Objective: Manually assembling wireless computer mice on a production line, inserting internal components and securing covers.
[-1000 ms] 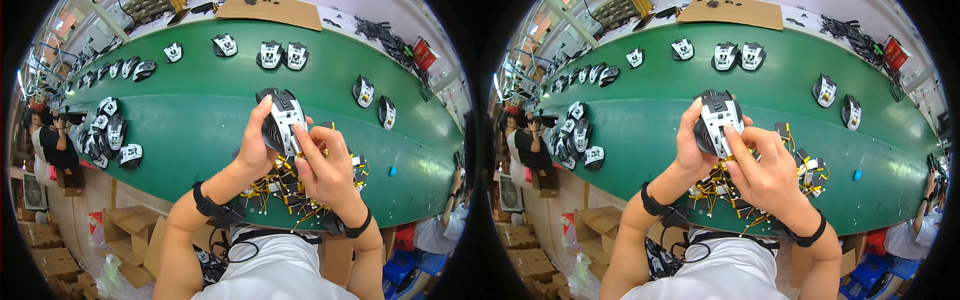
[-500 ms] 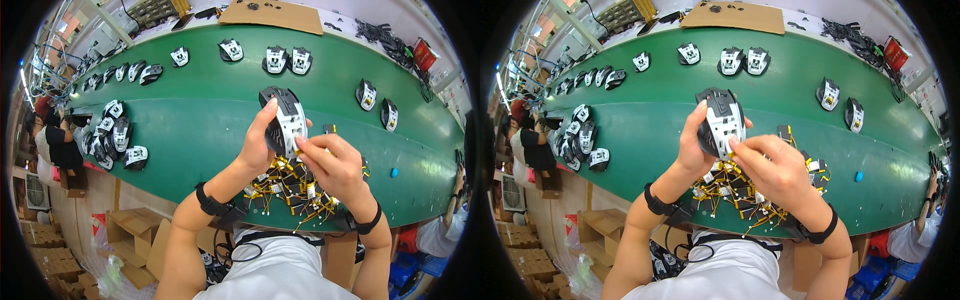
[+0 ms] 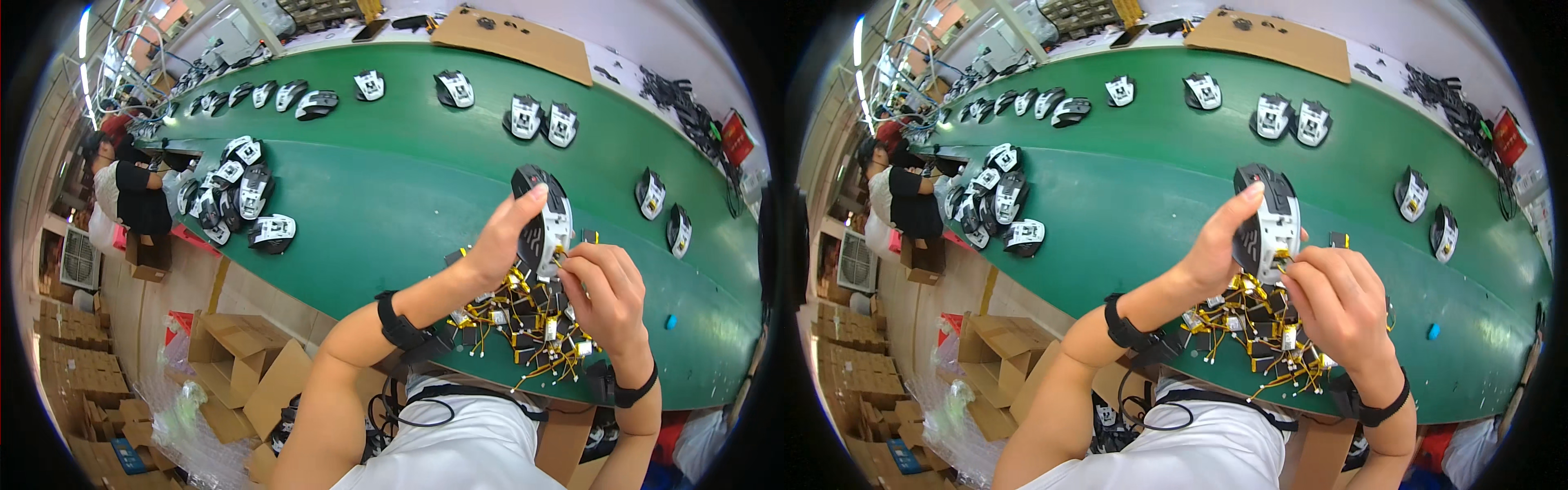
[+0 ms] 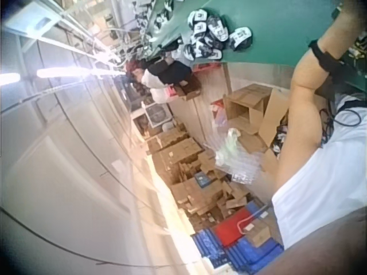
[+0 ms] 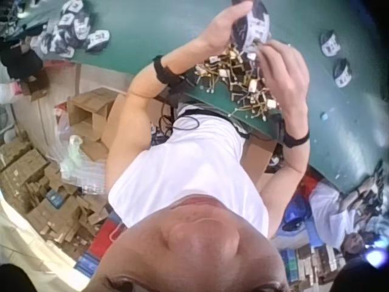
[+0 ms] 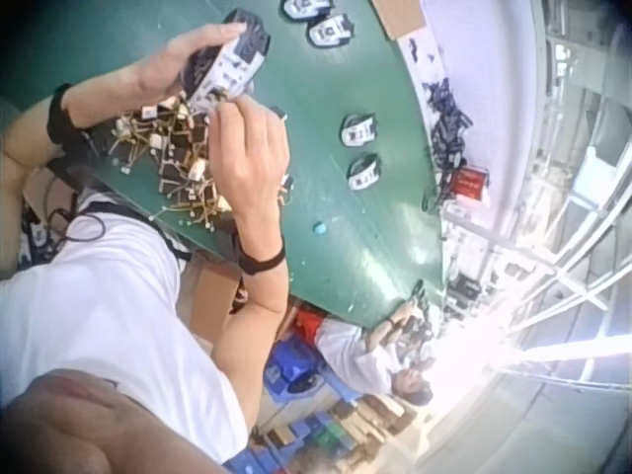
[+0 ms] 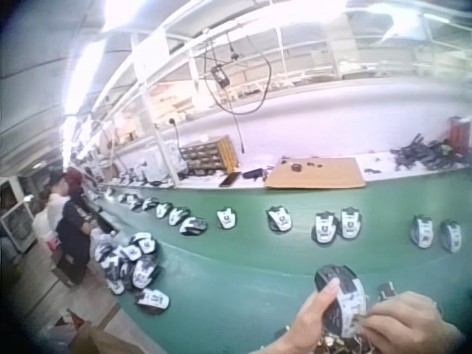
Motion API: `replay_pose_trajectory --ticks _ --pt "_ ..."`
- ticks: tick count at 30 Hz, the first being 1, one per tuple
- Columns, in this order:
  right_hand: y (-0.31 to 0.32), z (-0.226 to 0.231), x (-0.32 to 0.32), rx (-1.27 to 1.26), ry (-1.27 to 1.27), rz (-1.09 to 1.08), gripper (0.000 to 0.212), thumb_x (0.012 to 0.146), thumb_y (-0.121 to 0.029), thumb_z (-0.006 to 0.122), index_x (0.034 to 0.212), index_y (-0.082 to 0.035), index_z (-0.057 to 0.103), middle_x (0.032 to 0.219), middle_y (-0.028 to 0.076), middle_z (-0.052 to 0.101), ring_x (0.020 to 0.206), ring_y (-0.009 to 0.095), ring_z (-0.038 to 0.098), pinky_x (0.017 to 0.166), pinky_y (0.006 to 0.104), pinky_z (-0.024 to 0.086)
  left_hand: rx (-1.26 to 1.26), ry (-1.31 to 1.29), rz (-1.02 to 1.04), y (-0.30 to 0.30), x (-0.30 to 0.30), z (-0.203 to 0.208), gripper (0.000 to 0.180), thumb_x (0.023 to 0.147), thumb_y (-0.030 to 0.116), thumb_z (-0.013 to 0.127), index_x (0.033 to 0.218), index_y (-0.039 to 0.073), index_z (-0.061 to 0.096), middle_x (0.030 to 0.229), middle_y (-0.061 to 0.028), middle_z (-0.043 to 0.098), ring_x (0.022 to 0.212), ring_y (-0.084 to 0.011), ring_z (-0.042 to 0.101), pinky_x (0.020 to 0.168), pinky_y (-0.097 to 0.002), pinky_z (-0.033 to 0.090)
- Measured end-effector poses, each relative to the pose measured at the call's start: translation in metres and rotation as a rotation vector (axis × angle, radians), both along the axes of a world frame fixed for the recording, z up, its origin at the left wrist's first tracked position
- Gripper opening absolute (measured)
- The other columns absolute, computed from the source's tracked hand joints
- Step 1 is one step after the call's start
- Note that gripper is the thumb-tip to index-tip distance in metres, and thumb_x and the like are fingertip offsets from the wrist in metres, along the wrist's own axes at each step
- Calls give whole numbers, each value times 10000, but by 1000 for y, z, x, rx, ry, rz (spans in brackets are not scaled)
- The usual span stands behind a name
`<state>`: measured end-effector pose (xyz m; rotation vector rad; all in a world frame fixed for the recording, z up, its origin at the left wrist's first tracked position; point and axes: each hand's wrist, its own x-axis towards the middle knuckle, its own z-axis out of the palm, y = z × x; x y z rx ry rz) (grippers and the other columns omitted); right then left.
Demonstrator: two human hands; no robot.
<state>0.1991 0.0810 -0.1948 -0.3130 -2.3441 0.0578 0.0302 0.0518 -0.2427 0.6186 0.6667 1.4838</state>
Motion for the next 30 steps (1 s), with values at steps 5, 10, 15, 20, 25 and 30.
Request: replay_pose_trajectory --ticks 5,10,15,20,25,30 --pt "-2 -8 -19 -178 191 -119 186 686 27 745 827 -22 635 864 99 627 750 260 614 647 329 499 129 89 350 -1 12 -1 468 979 440 388 1146 19 508 1005 -163 644 877 -207 651 802 -322 525" --pt "-16 -9 -41 20 149 -179 326 686 -15 731 1008 -37 680 1023 74 627 921 259 581 781 365 478 99 -102 395 -6 -7 15 521 962 524 332 1091 57 525 1011 -170 644 838 -272 667 771 -391 543" --pt "-12 -11 -30 34 116 -114 365 673 27 657 1036 -7 662 1098 97 610 939 270 574 774 362 474 88 -34 317 -6 -10 17 510 962 508 320 1090 62 533 1000 -179 652 881 -262 662 784 -381 540" --pt "-17 -13 -25 14 82 -73 412 662 60 611 1068 -9 633 1078 102 632 906 276 597 745 353 474 28 -88 253 -10 -8 21 486 961 490 330 1078 67 539 983 -187 654 860 -272 665 764 -378 545" --pt "-10 -13 -20 40 151 6 512 646 91 577 1139 -47 588 1038 94 676 823 240 605 670 328 442 15 -108 176 -10 -8 21 471 960 488 380 1089 56 518 936 -166 647 789 -268 668 724 -379 554" --pt "-2 0 -16 -580 211 182 512 692 133 482 1175 -21 554 990 92 680 850 254 597 737 328 461 64 -72 149 -10 -7 24 453 969 477 382 1069 61 534 953 -127 656 847 -190 660 769 -318 537"
